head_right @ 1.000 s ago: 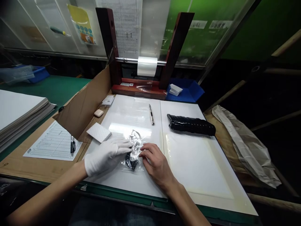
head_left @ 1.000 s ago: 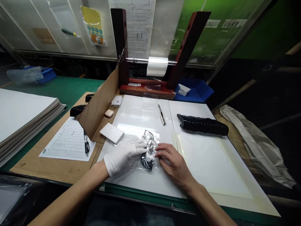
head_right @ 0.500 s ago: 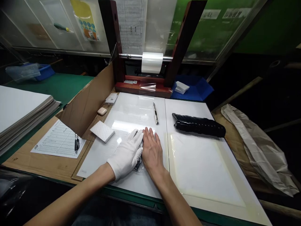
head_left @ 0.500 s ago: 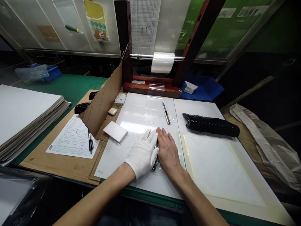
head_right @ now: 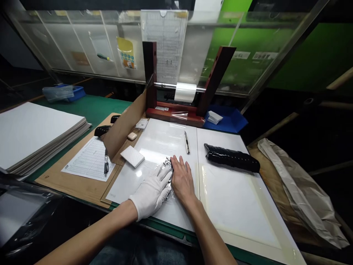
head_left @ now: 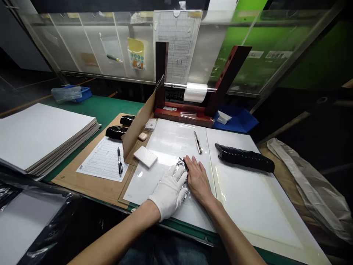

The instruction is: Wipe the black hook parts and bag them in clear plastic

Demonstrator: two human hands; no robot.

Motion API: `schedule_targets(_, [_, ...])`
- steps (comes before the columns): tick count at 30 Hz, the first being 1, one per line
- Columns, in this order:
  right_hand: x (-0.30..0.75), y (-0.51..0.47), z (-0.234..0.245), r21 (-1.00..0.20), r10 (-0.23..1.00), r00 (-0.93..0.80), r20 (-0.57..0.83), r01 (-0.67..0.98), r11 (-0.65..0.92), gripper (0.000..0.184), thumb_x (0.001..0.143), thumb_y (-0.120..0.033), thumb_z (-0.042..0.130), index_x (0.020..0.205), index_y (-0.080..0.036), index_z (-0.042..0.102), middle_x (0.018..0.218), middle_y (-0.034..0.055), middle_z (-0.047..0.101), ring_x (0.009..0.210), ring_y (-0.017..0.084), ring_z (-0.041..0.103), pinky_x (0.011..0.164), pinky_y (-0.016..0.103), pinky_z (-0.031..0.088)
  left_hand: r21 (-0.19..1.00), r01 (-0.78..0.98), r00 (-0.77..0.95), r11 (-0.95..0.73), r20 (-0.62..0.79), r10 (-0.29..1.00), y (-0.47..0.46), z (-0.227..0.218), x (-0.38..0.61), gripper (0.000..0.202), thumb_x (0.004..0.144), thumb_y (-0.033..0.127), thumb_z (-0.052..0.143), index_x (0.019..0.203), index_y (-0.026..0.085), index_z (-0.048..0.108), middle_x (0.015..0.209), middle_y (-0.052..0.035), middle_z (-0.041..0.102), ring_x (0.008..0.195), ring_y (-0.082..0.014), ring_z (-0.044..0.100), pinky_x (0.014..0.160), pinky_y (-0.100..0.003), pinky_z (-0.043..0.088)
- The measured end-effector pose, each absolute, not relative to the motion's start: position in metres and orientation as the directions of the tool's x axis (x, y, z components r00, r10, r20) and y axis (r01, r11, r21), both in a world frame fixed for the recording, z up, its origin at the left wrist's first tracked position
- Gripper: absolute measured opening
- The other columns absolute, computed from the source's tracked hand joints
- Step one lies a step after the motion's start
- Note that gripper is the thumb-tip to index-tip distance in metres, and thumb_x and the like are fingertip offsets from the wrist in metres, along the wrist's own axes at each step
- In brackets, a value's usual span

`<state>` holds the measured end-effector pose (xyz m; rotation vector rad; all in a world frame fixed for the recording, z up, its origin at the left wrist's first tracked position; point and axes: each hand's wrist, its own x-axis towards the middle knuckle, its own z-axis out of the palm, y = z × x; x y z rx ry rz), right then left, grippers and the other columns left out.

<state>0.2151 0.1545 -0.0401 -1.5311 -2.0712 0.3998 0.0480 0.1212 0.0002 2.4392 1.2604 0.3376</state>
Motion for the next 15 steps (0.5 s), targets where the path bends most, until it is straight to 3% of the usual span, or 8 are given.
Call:
schedule_targets(5, [0.227, 0.163, -0.027, -0.601, 0.973, -0.099, 0.210, 0.772, 0.208, 0.040, 0.101, -0.029, 0.055, 0.140, -0.020, 0.051, 0.141, 0.0116, 0.055, 0.132, 0.028, 0.051, 0.111, 0.056, 0.041, 0.421, 0.736, 0.557, -0.531, 0.070, 0.828, 0.086, 0.010, 0.035, 0.056, 0.099, 0.027, 0.046, 0.153, 0.016, 0.039, 0.164, -0.0123, 0.033, 0.152, -0.0337, 0.026, 0.124, -0.054, 0.029])
schedule_targets(7, [0.233, 0.170, -0.021, -0.631, 0.984, -0.038, 0.173, 0.763, 0.140, 0.035, 0.099, -0.032, 0.059, 0.132, -0.019, 0.057, 0.133, 0.0103, 0.059, 0.123, 0.027, 0.056, 0.107, 0.053, 0.045, 0.433, 0.739, 0.526, -0.515, 0.107, 0.844, 0.058, 0.004, 0.023, 0.055, 0.100, 0.023, 0.044, 0.154, 0.018, 0.038, 0.160, -0.0120, 0.041, 0.148, -0.0303, 0.036, 0.122, -0.052, 0.035])
schedule_targets(11, [0.239, 0.183, -0.011, -0.705, 0.999, -0.023, 0.036, 0.708, 0.042, 0.021, 0.095, -0.033, 0.065, 0.109, -0.018, 0.066, 0.122, 0.0074, 0.062, 0.115, 0.024, 0.059, 0.103, 0.049, 0.047, 0.565, 0.709, 0.320, -0.422, 0.275, 0.906, 0.011, -0.011, -0.010, 0.050, 0.102, 0.028, 0.047, 0.151, 0.027, 0.042, 0.147, -0.0056, 0.058, 0.136, -0.0208, 0.054, 0.113, -0.035, 0.048])
schedule_targets(15, [0.239, 0.188, 0.006, -0.837, 0.987, -0.073, -0.145, 0.541, -0.083, 0.021, 0.094, -0.037, 0.066, 0.095, -0.016, 0.065, 0.103, 0.0050, 0.067, 0.098, 0.020, 0.064, 0.092, 0.043, 0.053, 0.723, 0.632, 0.199, -0.278, 0.195, 0.960, 0.001, -0.001, -0.031, 0.040, 0.101, 0.034, 0.050, 0.140, 0.031, 0.057, 0.134, -0.0010, 0.069, 0.123, -0.0159, 0.065, 0.106, -0.022, 0.051])
